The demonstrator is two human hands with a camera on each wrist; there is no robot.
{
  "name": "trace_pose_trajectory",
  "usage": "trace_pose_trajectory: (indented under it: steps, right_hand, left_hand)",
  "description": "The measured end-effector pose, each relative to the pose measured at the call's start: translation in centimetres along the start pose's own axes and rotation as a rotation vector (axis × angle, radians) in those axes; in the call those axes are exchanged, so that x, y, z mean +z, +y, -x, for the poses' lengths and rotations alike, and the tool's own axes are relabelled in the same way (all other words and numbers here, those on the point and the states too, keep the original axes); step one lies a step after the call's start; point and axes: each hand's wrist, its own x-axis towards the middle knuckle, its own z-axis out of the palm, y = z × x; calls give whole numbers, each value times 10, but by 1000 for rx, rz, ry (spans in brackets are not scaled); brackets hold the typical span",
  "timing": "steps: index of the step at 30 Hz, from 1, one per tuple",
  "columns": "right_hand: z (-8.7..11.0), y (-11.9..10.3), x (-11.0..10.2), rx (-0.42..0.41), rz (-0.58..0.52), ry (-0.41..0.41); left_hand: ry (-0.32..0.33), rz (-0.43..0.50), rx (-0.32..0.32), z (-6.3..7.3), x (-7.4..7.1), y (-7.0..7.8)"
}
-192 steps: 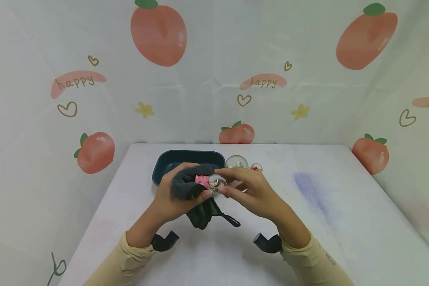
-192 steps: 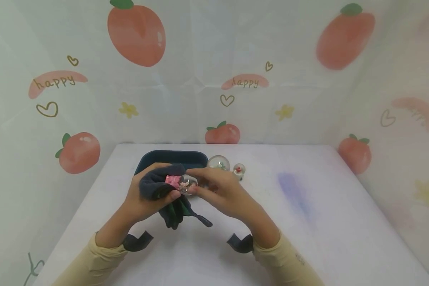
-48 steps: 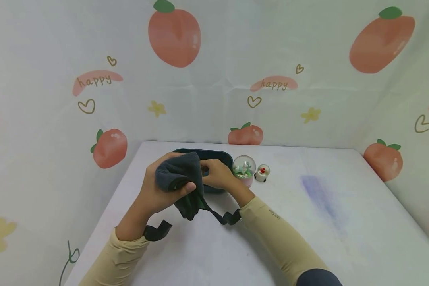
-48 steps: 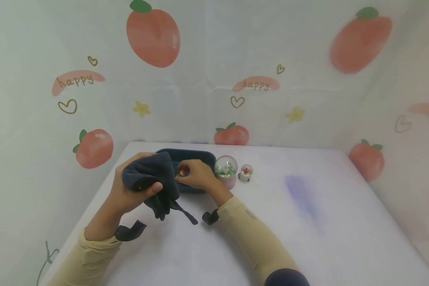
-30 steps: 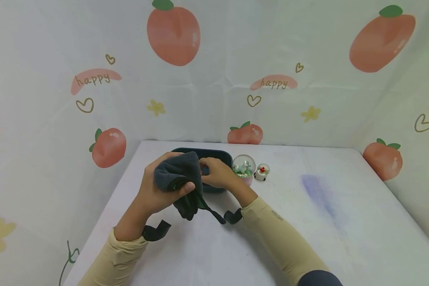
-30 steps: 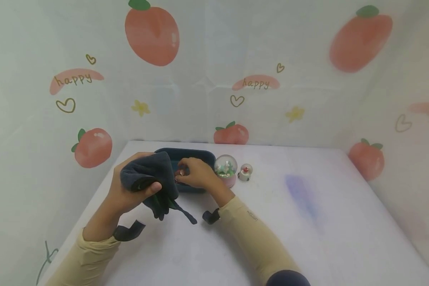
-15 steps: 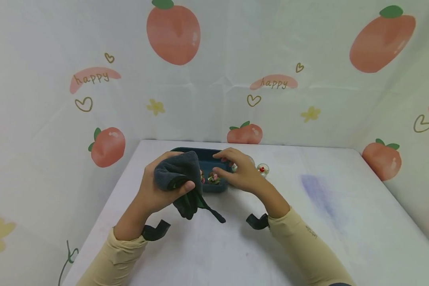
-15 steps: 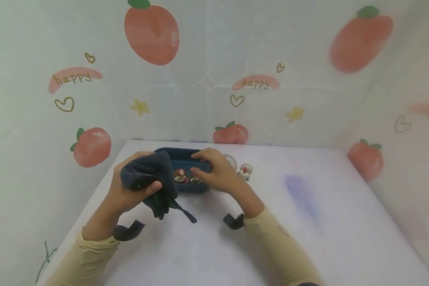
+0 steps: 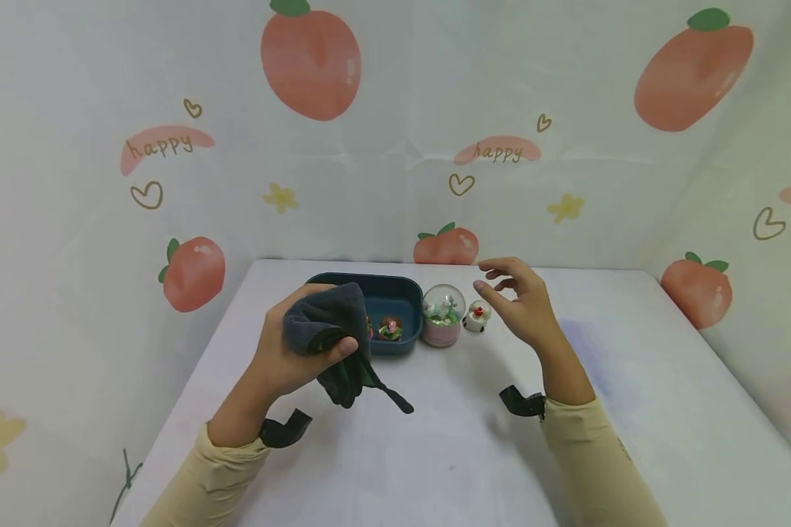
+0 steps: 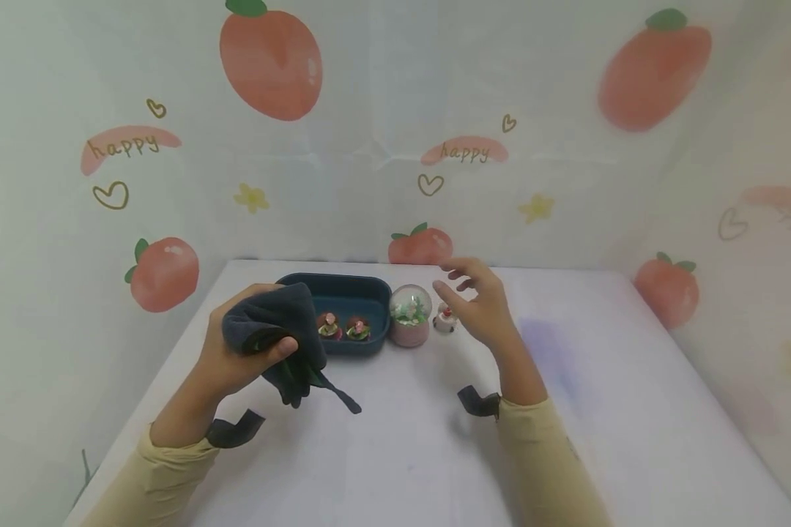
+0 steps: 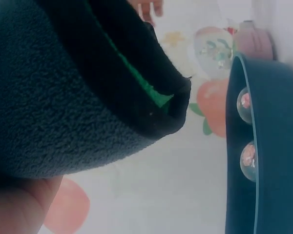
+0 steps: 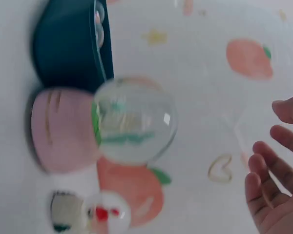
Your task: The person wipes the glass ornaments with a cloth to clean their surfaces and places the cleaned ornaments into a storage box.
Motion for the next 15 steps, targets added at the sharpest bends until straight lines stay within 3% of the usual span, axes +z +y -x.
trace_pose_trajectory:
  steps: [9,15]
  right_hand:
    - [6,34,-16,229,89,-88]
    - [13,60,-20,387,106,-232]
  left_hand:
    - [-16,20,-19,2,4,-1]
    - [-33,26,-41,1,6,-1]
